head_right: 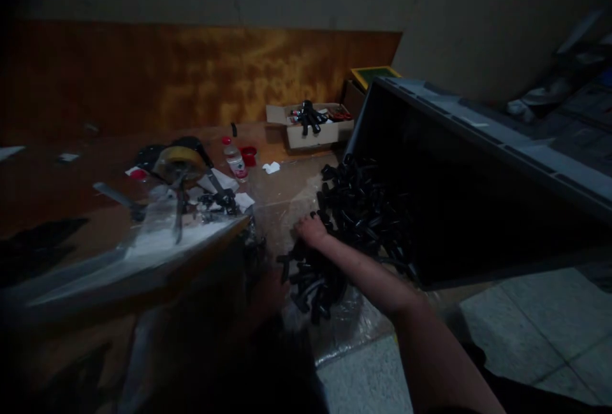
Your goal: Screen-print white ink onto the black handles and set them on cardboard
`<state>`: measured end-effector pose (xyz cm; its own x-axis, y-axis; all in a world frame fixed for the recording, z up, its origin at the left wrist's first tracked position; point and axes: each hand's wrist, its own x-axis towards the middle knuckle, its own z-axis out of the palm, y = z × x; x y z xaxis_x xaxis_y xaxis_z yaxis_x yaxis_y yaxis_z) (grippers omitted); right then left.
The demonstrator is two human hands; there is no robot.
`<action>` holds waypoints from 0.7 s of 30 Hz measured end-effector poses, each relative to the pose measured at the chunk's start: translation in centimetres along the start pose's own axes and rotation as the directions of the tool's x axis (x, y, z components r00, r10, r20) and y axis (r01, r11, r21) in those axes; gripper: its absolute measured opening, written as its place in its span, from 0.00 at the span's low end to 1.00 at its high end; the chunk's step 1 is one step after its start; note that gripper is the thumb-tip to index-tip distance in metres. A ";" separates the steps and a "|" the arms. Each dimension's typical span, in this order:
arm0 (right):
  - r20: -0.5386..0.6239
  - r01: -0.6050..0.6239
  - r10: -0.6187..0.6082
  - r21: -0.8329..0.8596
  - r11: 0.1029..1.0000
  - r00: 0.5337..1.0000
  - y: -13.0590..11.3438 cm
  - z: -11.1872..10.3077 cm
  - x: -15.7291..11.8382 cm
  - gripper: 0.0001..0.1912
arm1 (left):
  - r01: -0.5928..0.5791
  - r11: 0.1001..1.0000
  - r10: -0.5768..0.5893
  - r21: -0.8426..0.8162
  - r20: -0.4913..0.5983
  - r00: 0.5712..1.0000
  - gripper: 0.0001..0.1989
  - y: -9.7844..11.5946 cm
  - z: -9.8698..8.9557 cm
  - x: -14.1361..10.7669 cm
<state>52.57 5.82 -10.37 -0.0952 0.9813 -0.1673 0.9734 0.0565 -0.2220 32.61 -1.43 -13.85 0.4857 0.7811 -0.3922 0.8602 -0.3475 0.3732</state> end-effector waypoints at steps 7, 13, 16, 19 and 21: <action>-0.056 -0.121 0.120 -0.011 0.993 0.991 1.9 -1.7 -1.4 0.09 | -0.154 0.985 0.138 -0.072 -0.192 0.972 0.18 -3.3 -3.4 -7.4; -0.284 -0.067 0.139 0.246 0.967 0.949 -0.5 -0.3 -4.3 0.10 | -0.014 0.938 -0.128 -0.345 -0.384 0.915 0.19 -10.9 -5.6 -15.9; -0.272 0.087 0.078 0.545 0.834 0.959 -5.4 1.9 -5.5 0.11 | 0.200 0.838 -0.397 -0.507 -0.316 0.862 0.20 -14.6 -5.8 -19.6; -0.213 0.189 -0.055 0.685 0.703 0.976 -11.8 3.6 -6.0 0.11 | 0.334 0.747 -0.558 -0.575 -0.268 0.786 0.20 -17.7 -5.5 -22.0; -0.180 0.232 -0.148 0.680 0.695 0.972 -15.3 3.8 -5.9 0.09 | 0.293 0.720 -0.572 -0.629 -0.299 0.764 0.21 -19.4 -5.3 -22.8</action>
<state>37.43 -1.51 -9.61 -0.1992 0.9790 0.0434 0.5132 0.1420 -0.8464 4.04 -9.77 -7.64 -0.1669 0.9505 -0.2621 0.6646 0.3048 0.6822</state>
